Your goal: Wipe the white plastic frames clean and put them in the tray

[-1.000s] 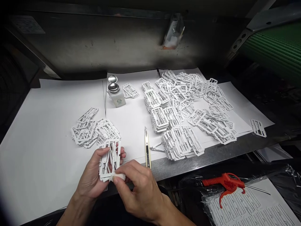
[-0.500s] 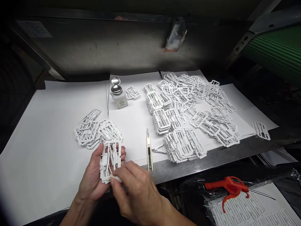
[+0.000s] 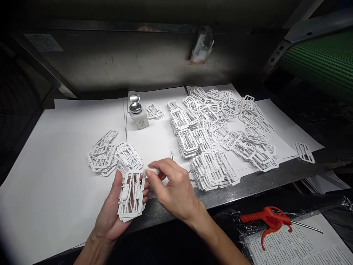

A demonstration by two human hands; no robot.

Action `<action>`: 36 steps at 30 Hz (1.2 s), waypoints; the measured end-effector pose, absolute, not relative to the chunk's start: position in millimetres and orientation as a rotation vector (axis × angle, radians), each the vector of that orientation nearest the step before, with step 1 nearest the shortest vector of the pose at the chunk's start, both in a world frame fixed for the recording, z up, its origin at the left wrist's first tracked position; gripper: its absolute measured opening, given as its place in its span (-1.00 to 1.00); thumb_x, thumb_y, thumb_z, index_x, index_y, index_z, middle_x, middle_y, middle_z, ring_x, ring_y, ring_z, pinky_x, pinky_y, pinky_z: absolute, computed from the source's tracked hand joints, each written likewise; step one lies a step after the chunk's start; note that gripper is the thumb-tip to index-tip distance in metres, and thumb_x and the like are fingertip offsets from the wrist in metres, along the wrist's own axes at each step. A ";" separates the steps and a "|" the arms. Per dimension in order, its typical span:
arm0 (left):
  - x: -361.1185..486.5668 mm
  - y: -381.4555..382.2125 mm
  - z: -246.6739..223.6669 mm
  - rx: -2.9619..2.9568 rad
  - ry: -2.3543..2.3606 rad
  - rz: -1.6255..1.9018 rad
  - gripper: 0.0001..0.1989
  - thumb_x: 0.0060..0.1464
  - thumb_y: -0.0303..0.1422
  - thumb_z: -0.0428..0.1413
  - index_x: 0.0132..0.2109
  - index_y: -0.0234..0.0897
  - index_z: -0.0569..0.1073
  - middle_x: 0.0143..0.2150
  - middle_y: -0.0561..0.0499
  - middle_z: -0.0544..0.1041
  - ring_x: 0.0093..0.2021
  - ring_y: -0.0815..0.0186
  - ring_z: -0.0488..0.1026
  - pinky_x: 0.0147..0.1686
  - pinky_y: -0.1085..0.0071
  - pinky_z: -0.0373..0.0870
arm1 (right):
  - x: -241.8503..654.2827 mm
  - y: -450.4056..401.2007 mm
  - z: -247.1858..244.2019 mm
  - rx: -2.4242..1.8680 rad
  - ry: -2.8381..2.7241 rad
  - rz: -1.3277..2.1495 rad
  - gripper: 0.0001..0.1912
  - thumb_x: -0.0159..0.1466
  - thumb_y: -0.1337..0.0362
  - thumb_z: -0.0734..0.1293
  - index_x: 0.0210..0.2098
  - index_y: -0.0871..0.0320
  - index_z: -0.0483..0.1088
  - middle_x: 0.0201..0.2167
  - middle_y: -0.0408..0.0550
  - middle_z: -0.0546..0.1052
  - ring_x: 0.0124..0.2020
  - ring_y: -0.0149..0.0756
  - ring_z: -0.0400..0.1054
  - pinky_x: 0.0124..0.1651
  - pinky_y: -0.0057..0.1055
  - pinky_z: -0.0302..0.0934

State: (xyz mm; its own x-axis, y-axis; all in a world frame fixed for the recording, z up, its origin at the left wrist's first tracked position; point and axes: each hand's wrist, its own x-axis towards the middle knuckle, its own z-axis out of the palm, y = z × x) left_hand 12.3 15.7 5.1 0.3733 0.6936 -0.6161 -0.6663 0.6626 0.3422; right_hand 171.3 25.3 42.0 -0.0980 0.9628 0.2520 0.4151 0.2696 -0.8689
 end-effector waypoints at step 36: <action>-25.0 2.2 18.3 0.071 1.049 1.020 -0.65 0.13 -0.20 -0.01 -0.18 -0.42 0.48 -0.33 -0.17 0.51 -0.37 0.27 0.46 -0.31 0.35 0.45 | 164.1 50.5 26.9 -1.609 -1.817 1.011 -0.72 0.31 0.22 0.24 -0.50 0.18 0.38 -0.59 -0.19 0.40 -0.56 -0.41 0.23 -0.50 -0.49 0.01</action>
State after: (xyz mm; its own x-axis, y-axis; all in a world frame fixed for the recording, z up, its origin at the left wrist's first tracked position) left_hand -25.0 2.2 18.3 0.1079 0.7231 -0.6822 -0.6615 0.5645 0.4938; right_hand 164.1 50.5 26.9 -0.1709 0.9800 -0.1021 0.6032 0.0222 -0.7973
